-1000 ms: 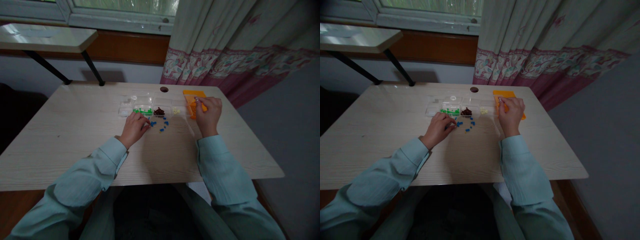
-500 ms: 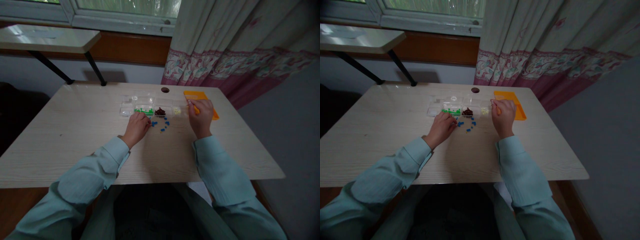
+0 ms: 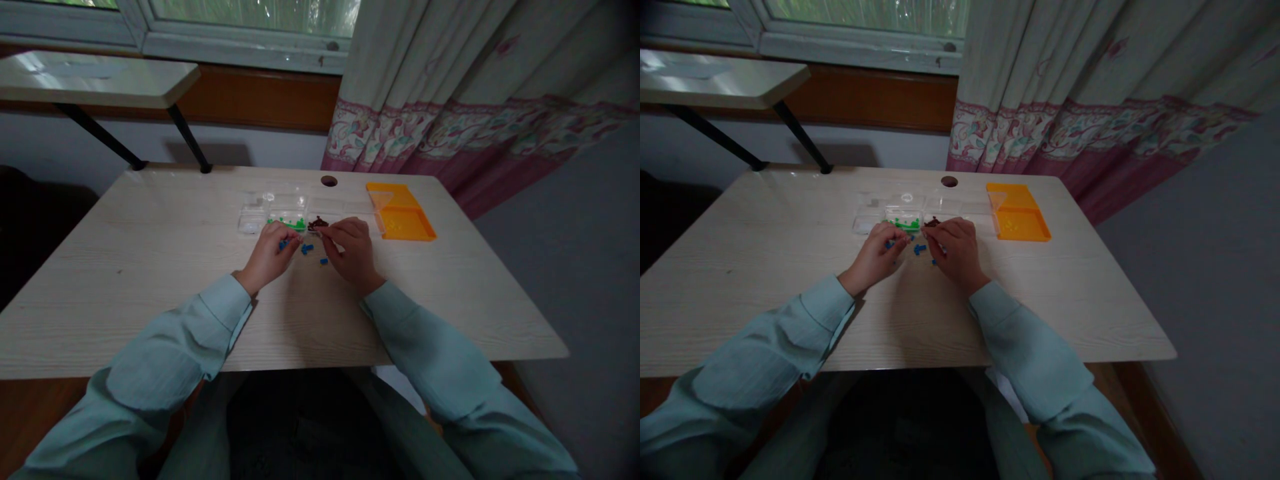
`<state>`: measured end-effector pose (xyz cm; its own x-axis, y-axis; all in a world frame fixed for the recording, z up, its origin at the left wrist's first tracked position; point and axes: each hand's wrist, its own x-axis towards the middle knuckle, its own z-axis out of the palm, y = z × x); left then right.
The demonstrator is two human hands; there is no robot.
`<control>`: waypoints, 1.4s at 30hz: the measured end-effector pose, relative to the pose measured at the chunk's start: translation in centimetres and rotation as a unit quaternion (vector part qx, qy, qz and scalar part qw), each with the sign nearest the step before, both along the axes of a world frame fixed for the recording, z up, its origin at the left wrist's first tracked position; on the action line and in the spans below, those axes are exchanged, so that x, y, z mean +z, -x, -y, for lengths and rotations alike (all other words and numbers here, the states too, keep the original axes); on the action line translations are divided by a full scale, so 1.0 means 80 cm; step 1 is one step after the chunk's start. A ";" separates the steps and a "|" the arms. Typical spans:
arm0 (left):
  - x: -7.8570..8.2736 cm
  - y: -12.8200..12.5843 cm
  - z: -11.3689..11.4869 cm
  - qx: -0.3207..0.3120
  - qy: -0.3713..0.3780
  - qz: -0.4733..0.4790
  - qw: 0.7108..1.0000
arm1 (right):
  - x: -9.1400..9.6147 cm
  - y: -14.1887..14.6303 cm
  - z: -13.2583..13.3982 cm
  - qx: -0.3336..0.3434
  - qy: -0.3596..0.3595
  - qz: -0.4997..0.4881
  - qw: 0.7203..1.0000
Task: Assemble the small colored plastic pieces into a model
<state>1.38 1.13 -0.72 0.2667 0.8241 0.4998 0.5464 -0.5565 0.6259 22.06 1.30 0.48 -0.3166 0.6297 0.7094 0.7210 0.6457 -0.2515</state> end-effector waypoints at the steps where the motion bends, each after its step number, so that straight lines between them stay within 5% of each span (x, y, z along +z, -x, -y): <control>1: 0.000 -0.001 0.000 -0.005 0.008 0.014 1.000 | -0.001 0.003 0.002 0.009 -0.001 0.003 1.000; 16: 0.000 -0.005 0.003 -0.022 0.061 0.088 0.994 | -0.005 0.024 0.013 0.033 -0.013 0.003 0.999; 42: -0.002 -0.003 0.004 0.012 0.003 0.060 0.998 | -0.002 0.025 0.017 0.035 -0.012 0.045 0.998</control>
<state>1.65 0.79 -0.89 0.1854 0.8327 0.5217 0.4810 -0.5399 0.6908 20.08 -0.07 0.32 -0.4221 0.5867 0.6911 0.6927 0.7005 -0.1717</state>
